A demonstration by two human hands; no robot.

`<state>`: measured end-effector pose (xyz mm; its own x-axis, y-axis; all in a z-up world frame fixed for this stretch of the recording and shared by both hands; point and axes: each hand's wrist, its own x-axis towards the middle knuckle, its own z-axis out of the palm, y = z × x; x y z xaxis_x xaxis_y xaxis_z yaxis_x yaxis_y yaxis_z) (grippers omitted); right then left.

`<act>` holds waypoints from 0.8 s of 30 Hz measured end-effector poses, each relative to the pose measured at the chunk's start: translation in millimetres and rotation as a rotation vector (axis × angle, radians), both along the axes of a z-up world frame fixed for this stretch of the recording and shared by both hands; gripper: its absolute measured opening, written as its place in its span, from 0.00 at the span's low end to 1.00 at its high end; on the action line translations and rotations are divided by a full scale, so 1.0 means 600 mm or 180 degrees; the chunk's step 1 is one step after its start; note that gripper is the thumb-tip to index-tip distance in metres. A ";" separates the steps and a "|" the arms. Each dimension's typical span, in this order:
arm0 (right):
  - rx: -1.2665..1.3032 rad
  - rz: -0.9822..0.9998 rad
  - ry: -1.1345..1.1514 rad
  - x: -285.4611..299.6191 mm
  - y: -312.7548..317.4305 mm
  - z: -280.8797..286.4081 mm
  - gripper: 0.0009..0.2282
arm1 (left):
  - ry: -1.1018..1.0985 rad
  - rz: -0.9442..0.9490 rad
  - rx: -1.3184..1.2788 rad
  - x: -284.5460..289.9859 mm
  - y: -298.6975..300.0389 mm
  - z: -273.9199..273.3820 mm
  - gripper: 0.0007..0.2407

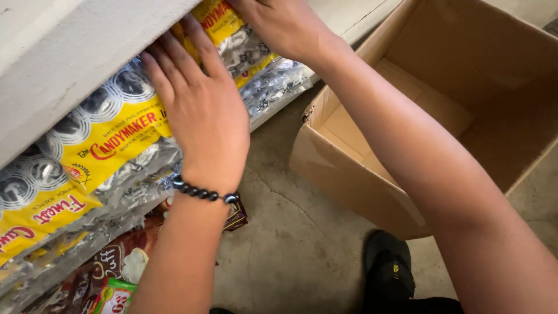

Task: Stocking bags of candy onto a shelf from a cardboard box.

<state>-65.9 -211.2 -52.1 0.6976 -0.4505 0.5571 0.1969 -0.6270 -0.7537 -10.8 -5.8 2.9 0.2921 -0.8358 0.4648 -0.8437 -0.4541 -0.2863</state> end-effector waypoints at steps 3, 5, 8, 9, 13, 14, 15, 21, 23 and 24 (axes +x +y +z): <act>0.0251 -0.0045 0.0096 -0.025 -0.014 -0.009 0.15 | 0.0304 -0.0051 0.0119 -0.010 0.006 0.025 0.24; 0.0501 -0.0426 0.0341 -0.054 -0.011 0.003 0.16 | 0.0549 -0.0230 0.0144 -0.028 0.018 0.045 0.30; 0.0572 -0.0561 0.0451 -0.111 -0.023 -0.003 0.17 | 0.0697 -0.0520 0.0217 -0.060 0.042 0.058 0.36; 0.0564 -0.0576 0.0465 -0.127 -0.031 -0.013 0.17 | 0.0711 -0.0534 0.0210 -0.066 0.048 0.051 0.36; 0.0797 -0.0555 0.0426 -0.178 -0.035 -0.016 0.19 | 0.0933 -0.1032 0.0434 -0.098 0.075 0.026 0.36; 0.0943 -0.0543 0.0382 -0.187 -0.029 -0.008 0.20 | 0.1003 -0.1203 0.0551 -0.109 0.083 0.021 0.35; 0.0934 -0.0552 0.0386 -0.196 -0.007 0.002 0.20 | 0.1007 -0.1212 0.0543 -0.118 0.099 0.010 0.35; 0.0447 -0.1333 -0.0040 -0.250 0.143 -0.013 0.13 | 0.0687 -0.2217 0.1948 -0.149 0.251 -0.116 0.29; -0.0289 -0.0336 0.0733 -0.265 0.213 -0.010 0.10 | 0.1952 -0.2807 0.2644 -0.139 0.349 -0.233 0.21; -0.0302 -0.0345 0.0734 -0.264 0.240 -0.016 0.10 | 0.1943 -0.2818 0.2634 -0.127 0.366 -0.233 0.21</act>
<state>-224.4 -67.0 -61.9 0.7614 -0.4830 0.4324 -0.0452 -0.7050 -0.7078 -87.1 214.0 -136.9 -0.5073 -0.8183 -0.2702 -0.8501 0.4237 0.3129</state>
